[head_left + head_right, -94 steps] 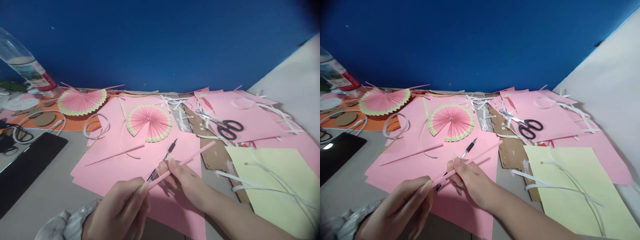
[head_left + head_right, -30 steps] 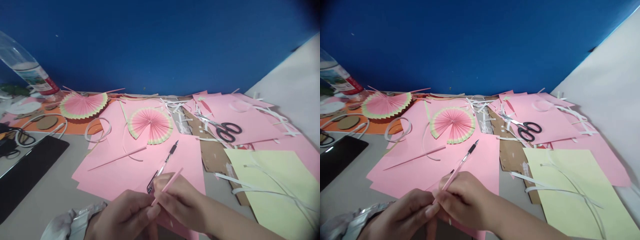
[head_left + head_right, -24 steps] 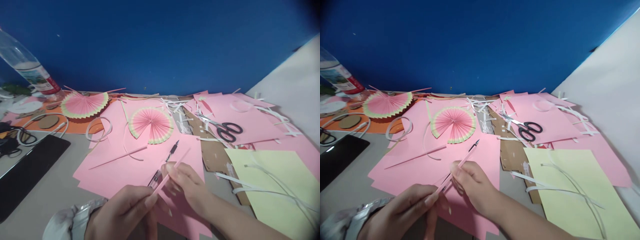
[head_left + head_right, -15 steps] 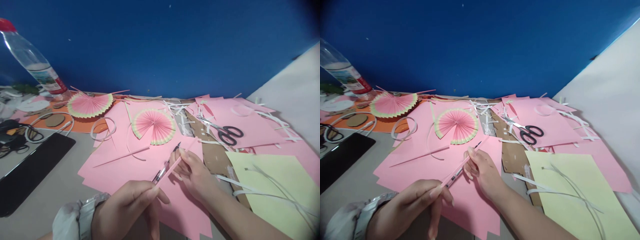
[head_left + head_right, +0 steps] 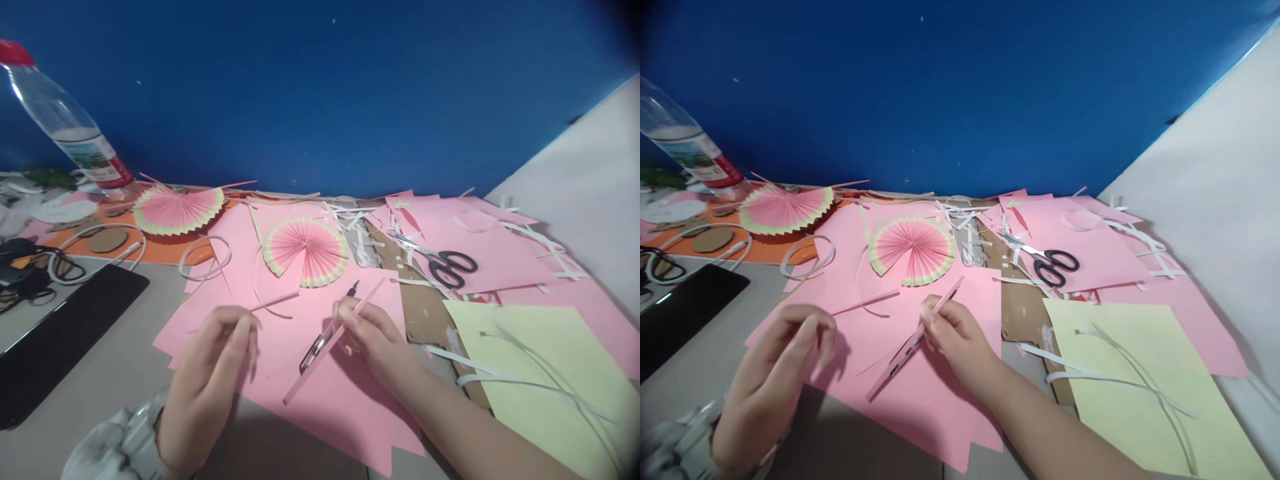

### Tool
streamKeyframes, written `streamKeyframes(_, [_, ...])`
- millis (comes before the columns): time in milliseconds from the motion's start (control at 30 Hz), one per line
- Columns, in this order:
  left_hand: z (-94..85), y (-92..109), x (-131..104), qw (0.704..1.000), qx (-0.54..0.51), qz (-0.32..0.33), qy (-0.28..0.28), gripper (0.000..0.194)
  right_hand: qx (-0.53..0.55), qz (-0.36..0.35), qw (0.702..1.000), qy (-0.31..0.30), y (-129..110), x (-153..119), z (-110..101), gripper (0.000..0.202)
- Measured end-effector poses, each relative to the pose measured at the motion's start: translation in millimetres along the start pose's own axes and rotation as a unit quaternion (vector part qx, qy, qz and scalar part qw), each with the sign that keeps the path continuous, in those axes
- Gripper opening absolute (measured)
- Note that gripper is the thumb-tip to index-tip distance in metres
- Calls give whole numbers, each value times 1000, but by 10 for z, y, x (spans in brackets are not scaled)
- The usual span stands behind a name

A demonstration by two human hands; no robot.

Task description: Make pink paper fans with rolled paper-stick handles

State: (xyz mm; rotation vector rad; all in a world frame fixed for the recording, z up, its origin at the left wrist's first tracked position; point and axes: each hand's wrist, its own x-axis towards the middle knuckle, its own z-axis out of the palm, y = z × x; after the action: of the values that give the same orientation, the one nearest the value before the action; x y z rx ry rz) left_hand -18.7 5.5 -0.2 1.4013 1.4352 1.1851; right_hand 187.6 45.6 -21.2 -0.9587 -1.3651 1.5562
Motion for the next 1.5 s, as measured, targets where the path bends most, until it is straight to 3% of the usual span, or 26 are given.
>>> streamKeyframes(67, [-11,-54,122,995,90,22,27,8,-48,-6,998,-30,-53,-9,6,34])
streamKeyframes(100, [-14,-82,172,991,126,36,25,13,-71,-12,996,-46,-79,-14,14,33])
streamKeyframes(200, [-19,-150,253,968,238,77,-18,26,-121,-33,989,-76,-116,-29,42,25])
streamKeyframes(300, [-28,-174,268,943,312,97,-67,33,-145,-49,986,-62,-105,-40,53,14])
streamKeyframes(433, [-41,-172,275,950,289,67,-98,39,-237,-108,965,-30,-101,-30,49,10])
streamKeyframes(600, [-37,-191,287,956,267,47,-110,39,-346,-133,926,-64,-149,-12,81,21])
streamKeyframes(900, [-26,-150,271,977,185,-22,-108,26,-424,-114,893,-101,-149,-3,100,22])
streamKeyframes(1067, [-19,-106,269,986,122,-38,-105,17,-459,-108,870,-145,-140,-16,130,21])
streamKeyframes(1200, [-20,-89,266,984,129,-32,-119,18,-449,-135,870,-154,-134,-24,151,18])
streamKeyframes(1367, [-23,-95,254,944,291,1,-158,22,-445,-128,877,-130,-146,-14,150,15])
streamKeyframes(1500, [-41,-54,283,867,471,69,-151,22,-441,-125,880,-125,-157,-12,139,15])
